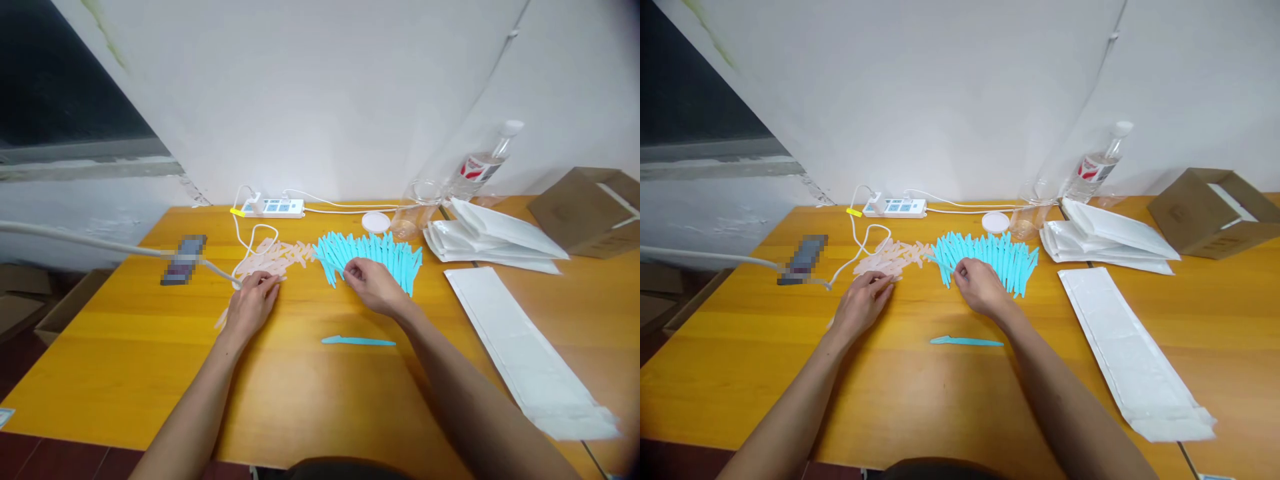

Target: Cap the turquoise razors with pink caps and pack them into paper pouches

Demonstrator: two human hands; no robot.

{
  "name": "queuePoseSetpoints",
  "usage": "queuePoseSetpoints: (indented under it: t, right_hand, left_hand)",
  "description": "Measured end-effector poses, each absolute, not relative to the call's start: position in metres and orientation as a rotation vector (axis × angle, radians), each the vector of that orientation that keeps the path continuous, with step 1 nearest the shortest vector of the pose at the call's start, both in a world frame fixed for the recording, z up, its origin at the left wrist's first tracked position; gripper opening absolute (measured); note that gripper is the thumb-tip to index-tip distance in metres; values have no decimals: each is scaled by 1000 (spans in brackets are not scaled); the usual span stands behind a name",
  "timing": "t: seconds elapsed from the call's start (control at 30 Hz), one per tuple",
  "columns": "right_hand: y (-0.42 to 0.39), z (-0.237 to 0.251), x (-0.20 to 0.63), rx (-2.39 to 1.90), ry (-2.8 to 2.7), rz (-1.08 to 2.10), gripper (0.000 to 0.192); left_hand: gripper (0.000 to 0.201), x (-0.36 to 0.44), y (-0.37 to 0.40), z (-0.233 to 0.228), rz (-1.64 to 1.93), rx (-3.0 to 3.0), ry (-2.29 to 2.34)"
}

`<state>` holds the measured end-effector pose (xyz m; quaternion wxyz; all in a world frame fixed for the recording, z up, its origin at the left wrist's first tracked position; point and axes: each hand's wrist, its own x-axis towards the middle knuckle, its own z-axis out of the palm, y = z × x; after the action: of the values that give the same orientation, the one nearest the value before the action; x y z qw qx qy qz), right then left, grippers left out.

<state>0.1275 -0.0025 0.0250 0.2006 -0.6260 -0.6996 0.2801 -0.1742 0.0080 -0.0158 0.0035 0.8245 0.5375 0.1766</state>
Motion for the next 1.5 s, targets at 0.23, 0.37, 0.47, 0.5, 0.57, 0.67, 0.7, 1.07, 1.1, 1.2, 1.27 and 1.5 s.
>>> queuePoseSetpoints:
  t: [0.23, 0.37, 0.47, 0.5, 0.57, 0.67, 0.7, 1.07, 1.1, 1.2, 1.27, 1.5]
  right_hand:
    - [-46, 8, 166, -1434, -1816, 1541, 14]
    - [-48, 2, 169, -1431, -1792, 1548, 13]
    - [-48, 1, 170, -1425, -1752, 1568, 15]
    - [-49, 1, 171, -1420, -1739, 1571, 16]
    - [-50, 0, 172, -1402, -1732, 1571, 17]
    - [-51, -1, 175, -1386, -1743, 1545, 18]
    - [-51, -1, 176, -1386, -1747, 1526, 19]
    - [-50, -2, 178, -1384, -1747, 1474, 27]
    - [-50, -1, 178, -1382, -1747, 1475, 27]
    - [-49, -1, 178, -1382, -1753, 1475, 29]
    - [-49, -1, 178, -1373, -1759, 1472, 30]
    - [-60, 0, 164, -1470, -1948, 1221, 21]
  left_hand:
    - [24, -149, 4, 4, 196, 2592, 1661]
    - [22, -129, -1, 18, 21, 2529, 1693]
    - [18, -123, -1, 17, 111, 2504, 1643]
    - [16, -122, -2, 15, 191, 2446, 1606]
    - [11, -120, -5, 8, 398, 2178, 1492]
    - [24, -115, -14, -5, 681, 1551, 1334]
    - [30, -112, -18, -10, 753, 1368, 1309]
    - [38, -101, -29, -22, 863, 1045, 1233]
    - [39, -101, -28, -21, 874, 1044, 1243]
    - [40, -98, -29, -21, 870, 1057, 1256]
    - [39, -92, -32, -21, 842, 1074, 1239]
    - [23, -84, -45, -12, 550, 1654, 1165]
